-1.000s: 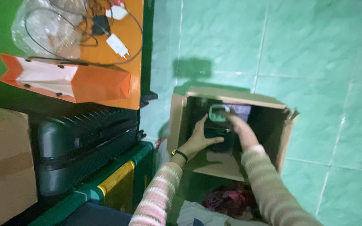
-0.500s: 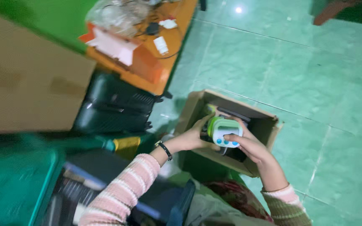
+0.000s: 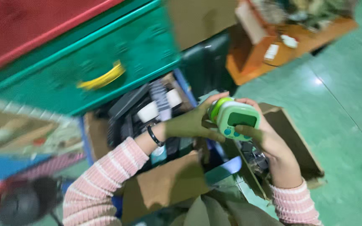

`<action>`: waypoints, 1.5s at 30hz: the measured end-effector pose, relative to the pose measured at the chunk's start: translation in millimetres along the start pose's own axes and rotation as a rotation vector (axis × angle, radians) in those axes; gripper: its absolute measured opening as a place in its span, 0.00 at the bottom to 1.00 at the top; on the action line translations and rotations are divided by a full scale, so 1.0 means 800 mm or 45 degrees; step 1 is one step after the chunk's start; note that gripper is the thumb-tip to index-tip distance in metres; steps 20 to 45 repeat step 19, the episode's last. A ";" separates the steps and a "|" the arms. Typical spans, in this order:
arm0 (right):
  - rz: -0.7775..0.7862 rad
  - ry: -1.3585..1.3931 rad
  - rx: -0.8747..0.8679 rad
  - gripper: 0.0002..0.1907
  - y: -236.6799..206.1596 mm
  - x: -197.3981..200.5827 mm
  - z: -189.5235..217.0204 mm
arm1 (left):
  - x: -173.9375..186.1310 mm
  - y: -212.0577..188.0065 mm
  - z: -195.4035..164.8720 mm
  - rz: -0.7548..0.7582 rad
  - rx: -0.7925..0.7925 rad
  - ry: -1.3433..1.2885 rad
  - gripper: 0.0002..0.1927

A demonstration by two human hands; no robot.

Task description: The person removes remote controls and small electronic devices from a plastic drawer and places them into a cardboard box on the floor, then rearranges the items between the drawer and the box, handling each device one at a time.

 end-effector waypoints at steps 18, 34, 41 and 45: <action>0.563 -0.603 -0.780 0.37 0.041 -0.214 -0.185 | 0.125 -0.255 0.161 -0.521 0.011 0.700 0.47; 0.555 -0.603 -0.755 0.37 0.046 -0.209 -0.195 | 0.127 -0.256 0.182 -0.555 0.103 0.734 0.46; 0.555 -0.603 -0.755 0.37 0.046 -0.209 -0.195 | 0.127 -0.256 0.182 -0.555 0.103 0.734 0.46; 0.555 -0.603 -0.755 0.37 0.046 -0.209 -0.195 | 0.127 -0.256 0.182 -0.555 0.103 0.734 0.46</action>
Point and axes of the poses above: each hand's wrist, its own y-axis towards the middle knuckle, its own x-axis out of the back of the hand, z = x × y, the point moved 6 cm from there along y, towards the middle knuckle, and after that the axes turned 10 degrees about -z, right-handed, at the moved point
